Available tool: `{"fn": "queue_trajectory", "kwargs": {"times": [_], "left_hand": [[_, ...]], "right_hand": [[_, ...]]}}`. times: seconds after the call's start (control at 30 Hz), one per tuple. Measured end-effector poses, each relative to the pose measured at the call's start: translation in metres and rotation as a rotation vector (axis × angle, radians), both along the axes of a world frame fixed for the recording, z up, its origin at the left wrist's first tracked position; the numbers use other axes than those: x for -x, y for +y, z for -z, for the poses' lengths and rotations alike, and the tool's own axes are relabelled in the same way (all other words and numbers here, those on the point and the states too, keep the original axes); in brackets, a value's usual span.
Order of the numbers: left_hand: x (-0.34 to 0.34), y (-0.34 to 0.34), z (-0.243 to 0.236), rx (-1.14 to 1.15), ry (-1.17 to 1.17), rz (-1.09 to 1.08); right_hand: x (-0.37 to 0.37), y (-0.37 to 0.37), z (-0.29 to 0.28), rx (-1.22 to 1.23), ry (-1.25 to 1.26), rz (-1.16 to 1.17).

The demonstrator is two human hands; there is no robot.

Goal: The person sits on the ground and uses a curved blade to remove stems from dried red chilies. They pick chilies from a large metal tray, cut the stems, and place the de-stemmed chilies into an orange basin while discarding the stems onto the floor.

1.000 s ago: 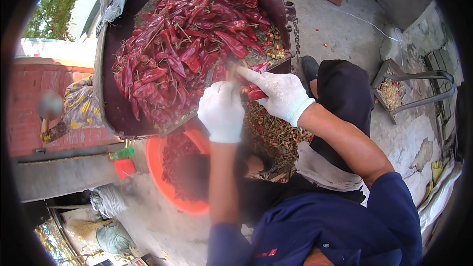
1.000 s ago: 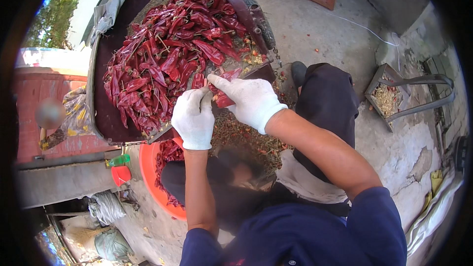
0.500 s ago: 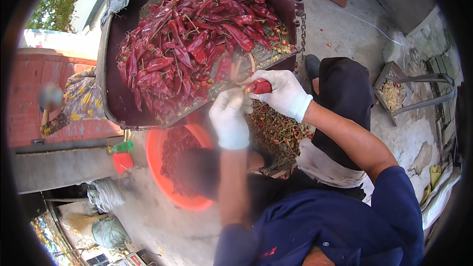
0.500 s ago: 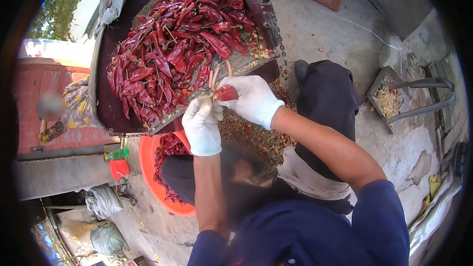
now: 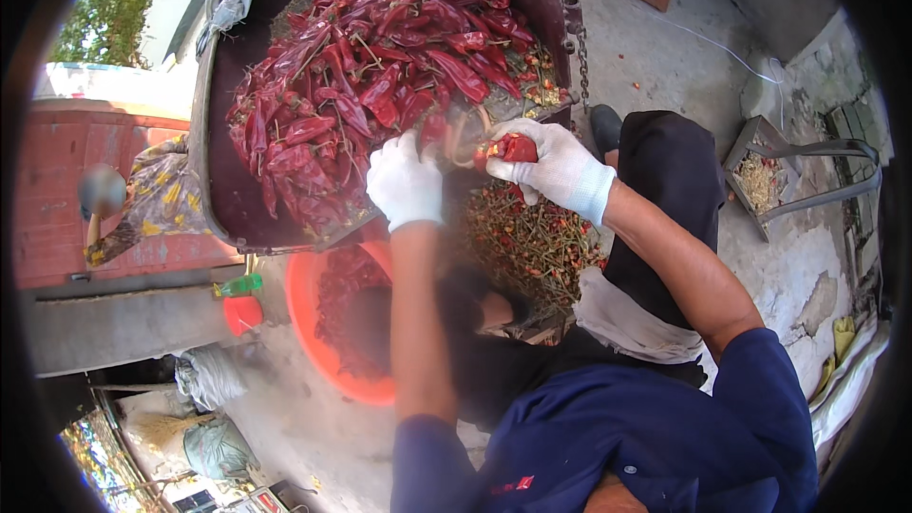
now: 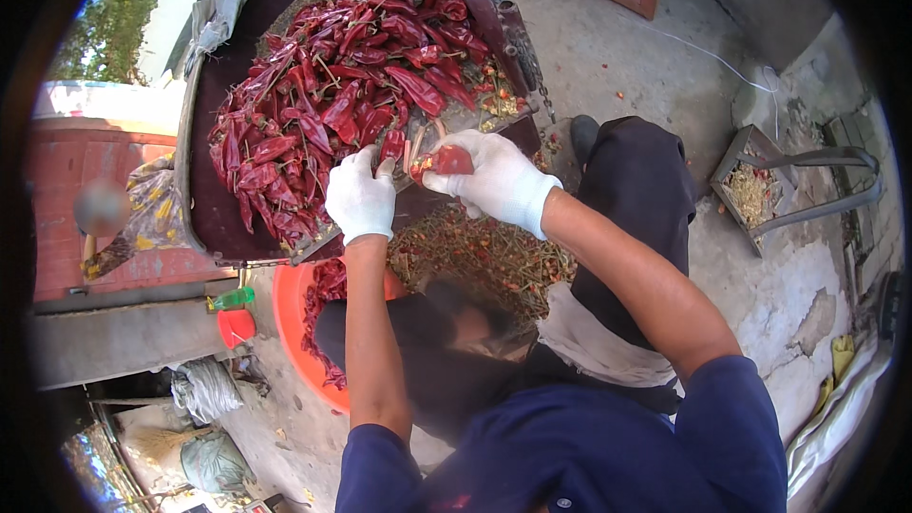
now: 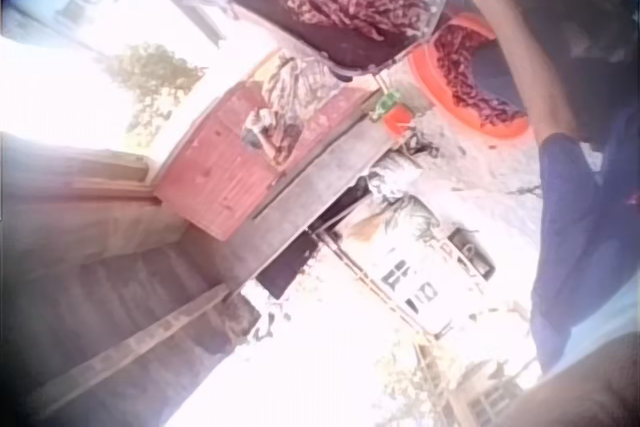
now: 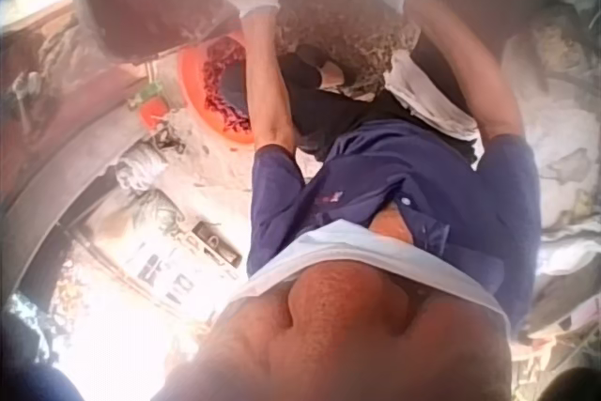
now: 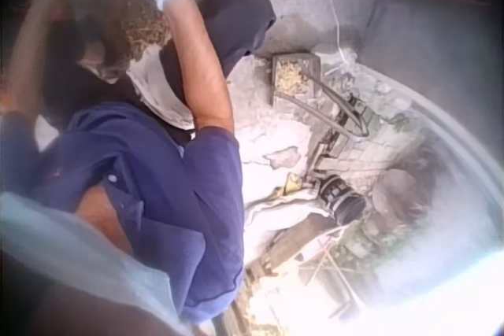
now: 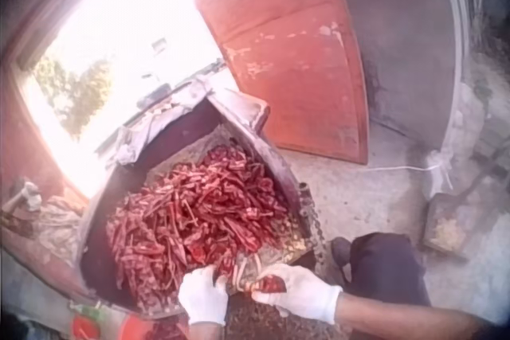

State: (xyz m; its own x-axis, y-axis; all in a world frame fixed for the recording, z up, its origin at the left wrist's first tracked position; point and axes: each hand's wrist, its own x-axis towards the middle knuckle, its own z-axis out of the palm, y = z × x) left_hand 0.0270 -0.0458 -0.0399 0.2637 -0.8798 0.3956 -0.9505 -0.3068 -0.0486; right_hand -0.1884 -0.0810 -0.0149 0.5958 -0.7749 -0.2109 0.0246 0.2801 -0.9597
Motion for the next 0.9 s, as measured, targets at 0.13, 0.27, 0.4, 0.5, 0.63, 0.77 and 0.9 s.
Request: {"fn": "queue_trajectory", "kwargs": {"times": [0.13, 0.27, 0.4, 0.5, 0.63, 0.77, 0.9], "left_hand": [[-0.015, -0.009, 0.009, -0.034, 0.031, -0.06], [-0.011, 0.003, 0.008, 0.181, 0.096, -0.009], [0.025, 0.025, -0.015, 0.338, 1.173, -0.015], [0.058, 0.047, -0.024, 0.288, 1.269, -0.062], [0.079, 0.06, -0.012, 0.292, 1.018, 0.052], [0.078, 0.062, -0.002, 0.346, 0.477, 0.219], [0.078, 0.061, 0.0, 0.315, 0.351, 0.283]], "right_hand": [[-0.002, -0.003, -0.003, 0.047, 0.042, -0.08], [0.002, -0.004, -0.007, -0.051, 0.044, -0.035], [-0.004, 0.0, -0.005, -0.051, -0.06, 0.045], [-0.008, 0.003, -0.002, -0.018, -0.105, 0.018], [-0.008, 0.004, -0.003, 0.034, -0.052, -0.063], [-0.009, 0.006, -0.002, 0.01, -0.043, -0.051], [-0.006, 0.006, -0.003, -0.059, -0.074, -0.126]]}}
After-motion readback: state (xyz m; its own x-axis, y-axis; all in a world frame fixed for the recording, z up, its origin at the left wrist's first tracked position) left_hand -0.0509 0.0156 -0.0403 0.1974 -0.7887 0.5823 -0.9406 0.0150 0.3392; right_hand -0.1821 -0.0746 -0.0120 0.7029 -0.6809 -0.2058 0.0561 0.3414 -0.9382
